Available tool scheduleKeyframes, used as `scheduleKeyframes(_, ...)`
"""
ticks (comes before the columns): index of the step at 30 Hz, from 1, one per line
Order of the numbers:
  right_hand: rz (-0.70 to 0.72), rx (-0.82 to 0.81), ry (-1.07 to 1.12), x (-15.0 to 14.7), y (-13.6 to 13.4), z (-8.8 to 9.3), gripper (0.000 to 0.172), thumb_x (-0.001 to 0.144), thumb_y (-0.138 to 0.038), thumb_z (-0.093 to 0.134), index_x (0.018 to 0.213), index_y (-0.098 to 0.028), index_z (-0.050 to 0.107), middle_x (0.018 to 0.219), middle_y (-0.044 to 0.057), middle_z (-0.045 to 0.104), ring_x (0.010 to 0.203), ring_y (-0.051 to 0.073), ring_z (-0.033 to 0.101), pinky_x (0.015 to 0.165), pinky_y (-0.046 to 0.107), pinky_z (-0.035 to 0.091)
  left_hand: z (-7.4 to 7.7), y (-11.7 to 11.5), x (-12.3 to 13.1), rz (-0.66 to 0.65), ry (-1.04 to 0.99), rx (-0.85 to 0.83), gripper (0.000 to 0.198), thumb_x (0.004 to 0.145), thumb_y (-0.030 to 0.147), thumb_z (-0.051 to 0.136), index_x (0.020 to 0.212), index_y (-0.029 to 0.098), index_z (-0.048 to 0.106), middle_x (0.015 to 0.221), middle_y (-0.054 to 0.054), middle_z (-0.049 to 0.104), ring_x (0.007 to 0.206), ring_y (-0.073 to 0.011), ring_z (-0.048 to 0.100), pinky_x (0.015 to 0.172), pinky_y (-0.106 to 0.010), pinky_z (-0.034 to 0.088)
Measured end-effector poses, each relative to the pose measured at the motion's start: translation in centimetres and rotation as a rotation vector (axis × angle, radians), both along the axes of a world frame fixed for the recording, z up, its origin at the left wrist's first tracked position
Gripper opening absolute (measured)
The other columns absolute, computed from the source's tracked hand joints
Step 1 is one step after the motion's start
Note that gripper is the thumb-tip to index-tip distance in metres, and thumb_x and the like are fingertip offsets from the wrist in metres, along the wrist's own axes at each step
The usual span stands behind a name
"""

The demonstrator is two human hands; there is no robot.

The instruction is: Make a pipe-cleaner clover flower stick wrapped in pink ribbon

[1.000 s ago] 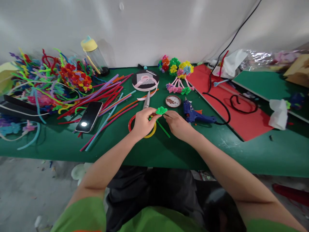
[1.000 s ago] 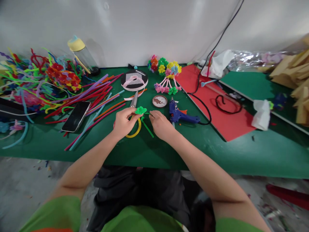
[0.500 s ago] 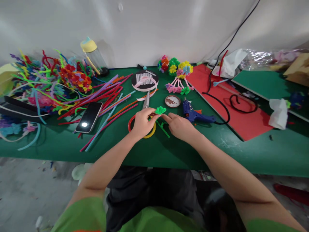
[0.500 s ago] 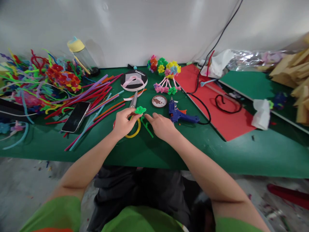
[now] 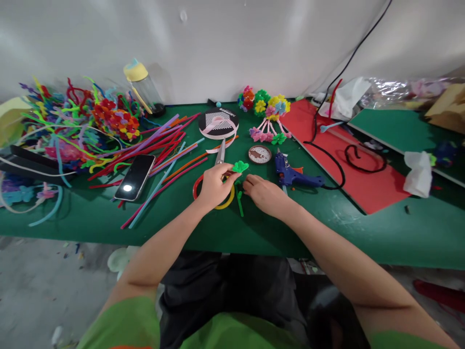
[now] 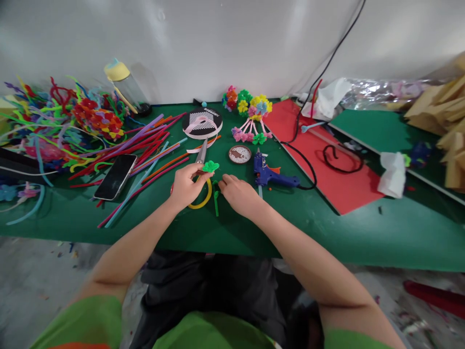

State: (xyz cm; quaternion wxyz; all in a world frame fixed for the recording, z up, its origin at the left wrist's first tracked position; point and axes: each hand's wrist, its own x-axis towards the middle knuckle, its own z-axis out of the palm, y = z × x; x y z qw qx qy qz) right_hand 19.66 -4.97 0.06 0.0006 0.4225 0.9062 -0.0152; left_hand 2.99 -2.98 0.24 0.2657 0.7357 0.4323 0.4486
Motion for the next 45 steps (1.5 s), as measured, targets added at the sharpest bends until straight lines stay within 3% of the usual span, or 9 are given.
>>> scheduleKeyframes(5, -0.09, -0.002, 0.226, 0.0, -0.1, 0.1, 0.02, 0.089, -0.014, 0.033, 0.09, -0.012, 0.052, 0.081, 0.01, 0.056, 0.08, 0.021, 0.051, 0.065, 0.03, 0.042, -0.1, 0.0, 0.0, 0.017, -0.04, -0.029, 0.013, 0.076, 0.028, 0.06, 0.08, 0.015, 0.062, 0.076, -0.005, 0.067, 0.072, -0.0154, 0.065, 0.07, -0.028, 0.053)
scheduleKeyframes(10, -0.164, 0.097, 0.436, 0.5, 0.0, 0.6, 0.031, 0.088, -0.012, 0.032, 0.112, -0.015, 0.05, 0.083, 0.01, 0.059, 0.082, 0.022, 0.053, 0.067, 0.031, 0.044, -0.2, 0.1, 0.0, 0.044, -0.058, -0.028, 0.013, 0.076, 0.028, 0.061, 0.081, 0.016, 0.062, 0.076, -0.005, 0.067, 0.072, -0.0154, 0.065, 0.07, -0.027, 0.054)
scheduleKeyframes(16, -0.127, 0.168, 0.721, 0.5, -0.4, 1.3, 0.023, 0.085, -0.011, 0.039, 0.093, -0.017, 0.06, 0.081, 0.007, 0.063, 0.073, 0.015, 0.058, 0.065, 0.026, 0.047, -0.3, 0.1, 0.0, 0.052, -0.058, -0.054, 0.013, 0.075, 0.028, 0.061, 0.08, 0.016, 0.062, 0.074, -0.004, 0.066, 0.071, -0.0151, 0.065, 0.07, -0.028, 0.054)
scheduleKeyframes(22, -0.241, 0.12, 0.94, 0.6, -0.7, 2.0, 0.007, 0.08, -0.023, 0.053, 0.078, -0.018, 0.058, 0.068, 0.002, 0.061, 0.057, 0.011, 0.055, 0.052, 0.024, 0.046, -0.1, 0.0, 0.0, 0.023, -0.071, -0.084, 0.014, 0.075, 0.029, 0.061, 0.078, 0.016, 0.061, 0.073, -0.004, 0.065, 0.07, -0.0151, 0.065, 0.07, -0.029, 0.054)
scheduleKeyframes(27, -0.279, -0.034, 1.148, 0.5, -0.8, 1.7, 0.011, 0.08, -0.023, 0.055, 0.09, -0.019, 0.057, 0.075, 0.001, 0.063, 0.053, 0.009, 0.058, 0.049, 0.023, 0.048, -0.2, 0.0, 0.0, -0.011, -0.081, -0.121, 0.013, 0.075, 0.029, 0.061, 0.076, 0.016, 0.061, 0.072, -0.003, 0.065, 0.067, -0.0143, 0.064, 0.067, -0.027, 0.054)
scheduleKeyframes(31, -0.242, 0.022, 1.165, 0.4, -1.0, 1.8, 0.006, 0.08, -0.02, 0.054, 0.085, -0.019, 0.058, 0.076, 0.002, 0.065, 0.058, 0.01, 0.06, 0.054, 0.024, 0.05, -0.3, 0.0, 0.1, -0.05, -0.122, -0.162, 0.012, 0.075, 0.028, 0.061, 0.075, 0.016, 0.061, 0.07, -0.003, 0.064, 0.067, -0.0139, 0.064, 0.064, -0.026, 0.053)
scheduleKeyframes(36, -0.111, 0.113, 1.115, 0.8, -0.6, 2.3, 0.003, 0.076, -0.02, 0.059, 0.075, -0.021, 0.062, 0.09, 0.005, 0.063, 0.079, 0.016, 0.061, 0.063, 0.031, 0.052, 0.0, 0.0, 0.3, -0.138, -0.19, -0.269, 0.012, 0.074, 0.027, 0.061, 0.072, 0.015, 0.059, 0.067, -0.001, 0.064, 0.063, -0.0119, 0.063, 0.059, -0.023, 0.051)
scheduleKeyframes(40, -0.035, 0.148, 1.126, 1.1, -0.1, 2.4, 0.009, 0.076, -0.019, 0.06, 0.072, -0.025, 0.066, 0.076, 0.002, 0.062, 0.076, 0.016, 0.057, 0.069, 0.036, 0.049, 0.5, 0.0, 0.2, -0.254, -0.208, -0.376, 0.014, 0.072, 0.028, 0.063, 0.07, 0.015, 0.058, 0.064, 0.0, 0.063, 0.063, -0.0116, 0.063, 0.057, -0.022, 0.051)
scheduleKeyframes(45, -0.069, 0.161, 1.106, 1.0, -0.3, 2.4, 0.009, 0.078, -0.02, 0.057, 0.075, -0.026, 0.064, 0.072, 0.001, 0.066, 0.075, 0.018, 0.054, 0.068, 0.038, 0.048, 0.5, -0.1, 0.0, -0.388, -0.234, -0.475, 0.018, 0.073, 0.033, 0.063, 0.07, 0.016, 0.058, 0.068, -0.002, 0.065, 0.066, -0.013, 0.064, 0.063, -0.025, 0.054)
